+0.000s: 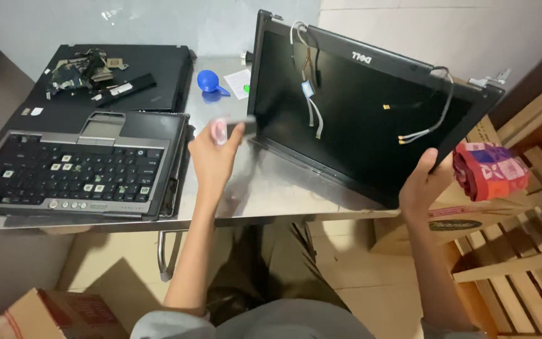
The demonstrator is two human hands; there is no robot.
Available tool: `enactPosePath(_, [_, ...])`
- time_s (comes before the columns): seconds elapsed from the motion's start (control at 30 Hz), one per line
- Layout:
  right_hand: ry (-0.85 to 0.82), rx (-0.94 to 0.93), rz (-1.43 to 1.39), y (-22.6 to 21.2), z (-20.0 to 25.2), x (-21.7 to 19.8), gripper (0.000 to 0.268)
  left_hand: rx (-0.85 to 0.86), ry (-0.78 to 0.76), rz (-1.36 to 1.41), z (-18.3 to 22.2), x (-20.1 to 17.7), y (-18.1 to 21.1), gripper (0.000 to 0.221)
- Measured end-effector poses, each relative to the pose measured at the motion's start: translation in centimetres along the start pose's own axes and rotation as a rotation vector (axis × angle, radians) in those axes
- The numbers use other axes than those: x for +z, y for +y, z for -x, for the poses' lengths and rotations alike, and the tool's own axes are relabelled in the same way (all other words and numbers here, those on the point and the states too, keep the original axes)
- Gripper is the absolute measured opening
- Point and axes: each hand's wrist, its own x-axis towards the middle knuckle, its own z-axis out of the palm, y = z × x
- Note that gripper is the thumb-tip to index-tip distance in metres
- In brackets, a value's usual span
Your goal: Cleaning and inspecting a laptop monitor screen and bezel.
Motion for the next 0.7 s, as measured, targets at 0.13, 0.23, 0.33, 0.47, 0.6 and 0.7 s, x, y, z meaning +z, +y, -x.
enactPosePath(0.13, [0.0,-0.07,0.015,1.0,0.3,-0.3,0.029,0.394,0.041,0.234,-3.4,1.6,2.1,0.04])
enactPosePath(0.23, [-0.001,0.001,0.013,1.4,0.4,-0.4,0.034,0.479,0.048,0.237,-3.9,1.9,5.5,0.047])
enactPosePath(0.33, [0.007,-0.035,0.014,1.1,0.3,-0.7,0.033,0.618,0.11,0.085,-1.6,3.1,5.6,0.048])
enactPosePath(0.47, [-0.023,-0.029,-0.022,1.5,0.4,-0.9,0.035,0.52,0.115,-0.015,3.7,4.5,1.7,0.043])
enactPosePath(0.6, [-0.041,0.012,-0.02,0.9,0.1,-0.8,0.033,0.372,-0.099,0.125,7.9,4.5,-0.2,0.039])
enactPosePath(0.7, [-0.052,0.02,-0.043,1.0,0.3,-0.9,0.036,0.356,-0.3,0.17,10.0,4.6,0.7,0.042])
